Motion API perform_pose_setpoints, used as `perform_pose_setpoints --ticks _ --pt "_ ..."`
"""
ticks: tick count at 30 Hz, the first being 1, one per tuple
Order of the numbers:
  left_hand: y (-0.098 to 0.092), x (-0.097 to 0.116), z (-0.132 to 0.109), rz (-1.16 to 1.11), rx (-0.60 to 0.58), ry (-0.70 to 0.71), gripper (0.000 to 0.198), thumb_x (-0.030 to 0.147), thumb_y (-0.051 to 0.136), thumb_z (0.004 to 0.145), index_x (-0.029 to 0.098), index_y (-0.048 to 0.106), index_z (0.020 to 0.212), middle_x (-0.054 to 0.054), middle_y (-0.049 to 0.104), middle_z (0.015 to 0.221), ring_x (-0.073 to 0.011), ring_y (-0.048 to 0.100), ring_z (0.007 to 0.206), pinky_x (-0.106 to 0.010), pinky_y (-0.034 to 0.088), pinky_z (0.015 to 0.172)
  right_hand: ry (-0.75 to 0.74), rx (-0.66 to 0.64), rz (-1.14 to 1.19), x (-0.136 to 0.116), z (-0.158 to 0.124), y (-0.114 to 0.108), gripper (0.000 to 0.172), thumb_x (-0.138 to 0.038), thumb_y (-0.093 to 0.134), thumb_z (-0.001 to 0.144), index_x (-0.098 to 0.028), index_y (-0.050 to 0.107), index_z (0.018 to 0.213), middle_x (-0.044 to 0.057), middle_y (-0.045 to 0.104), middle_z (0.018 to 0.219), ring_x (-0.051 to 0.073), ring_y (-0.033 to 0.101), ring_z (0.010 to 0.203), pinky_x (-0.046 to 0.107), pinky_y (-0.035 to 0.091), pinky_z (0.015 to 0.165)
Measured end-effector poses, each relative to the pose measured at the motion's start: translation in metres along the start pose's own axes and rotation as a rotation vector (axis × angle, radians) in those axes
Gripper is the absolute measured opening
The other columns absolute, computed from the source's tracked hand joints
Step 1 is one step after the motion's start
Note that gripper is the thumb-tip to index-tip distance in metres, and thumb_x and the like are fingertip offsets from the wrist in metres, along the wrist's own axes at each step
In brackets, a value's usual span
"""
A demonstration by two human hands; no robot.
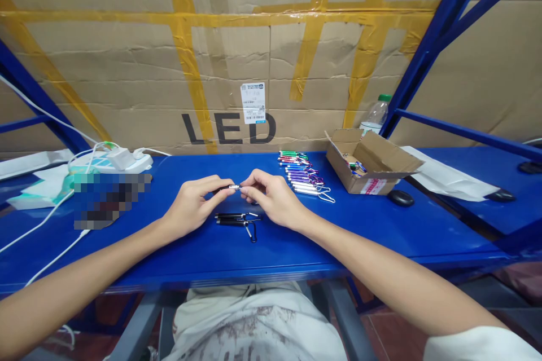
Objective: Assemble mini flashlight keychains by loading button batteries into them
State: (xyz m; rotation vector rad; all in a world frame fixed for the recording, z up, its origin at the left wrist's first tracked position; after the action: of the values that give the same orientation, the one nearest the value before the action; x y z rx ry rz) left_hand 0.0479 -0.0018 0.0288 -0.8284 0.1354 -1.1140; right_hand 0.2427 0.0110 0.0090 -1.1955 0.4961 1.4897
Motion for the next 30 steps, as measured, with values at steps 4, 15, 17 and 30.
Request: perform_pose_setpoints --ticks 4,15,17,30 --pt "0.001 0.002 -0.002 -0.018 -0.024 0.015 0.027 0.036 0.06 0.111 0.016 0.078 0.115 -0.005 0.076 0.09 -0.015 0.069 0.076 -0.026 0.053 0.071 0.036 -0.033 0.039 -0.004 0.0 0.001 0.034 -0.054 0.073 0.098 -0.02 0.068 0.093 0.003 0.073 0.083 0.017 0.067 0.073 0.031 0.055 0.07" --pt "-0.002 0.015 -0.005 0.147 -0.017 0.25 0.022 0.027 0.056 0.112 0.013 0.071 0.122 -0.01 0.077 0.099 -0.0182 0.069 0.085 -0.031 0.056 0.081 0.167 -0.154 0.219 -0.003 0.0 0.005 0.043 -0.059 0.08 0.091 -0.018 0.066 0.089 0.0 0.071 0.074 0.014 0.065 0.063 0.029 0.055 0.064" --pt "-0.003 0.017 -0.005 0.187 -0.02 0.294 0.022 0.026 0.055 0.112 0.013 0.069 0.123 -0.01 0.077 0.1 -0.0186 0.069 0.085 -0.032 0.057 0.082 0.191 -0.166 0.265 -0.002 0.0 0.006 0.043 -0.057 0.083 0.089 -0.018 0.066 0.087 0.0 0.07 0.072 0.013 0.064 0.062 0.028 0.055 0.063" --pt "-0.009 0.035 -0.008 0.519 0.0 0.633 0.025 0.012 0.052 0.109 0.017 0.062 0.131 -0.006 0.075 0.091 -0.0193 0.073 0.083 -0.035 0.059 0.08 0.465 -0.355 0.661 0.002 -0.006 0.016 0.039 -0.042 0.093 0.083 -0.017 0.063 0.076 -0.005 0.057 0.061 0.01 0.05 0.055 0.025 0.049 0.057"
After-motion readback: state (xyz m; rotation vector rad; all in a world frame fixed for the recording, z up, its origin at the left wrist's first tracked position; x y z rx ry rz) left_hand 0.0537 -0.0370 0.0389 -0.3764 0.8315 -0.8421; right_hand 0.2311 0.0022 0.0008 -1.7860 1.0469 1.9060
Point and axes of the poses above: each hand's wrist, its own z-axis towards the middle knuckle, its own y-axis out of the palm, x = y × z, the point moved 5 cm from there along z, towards the middle knuckle
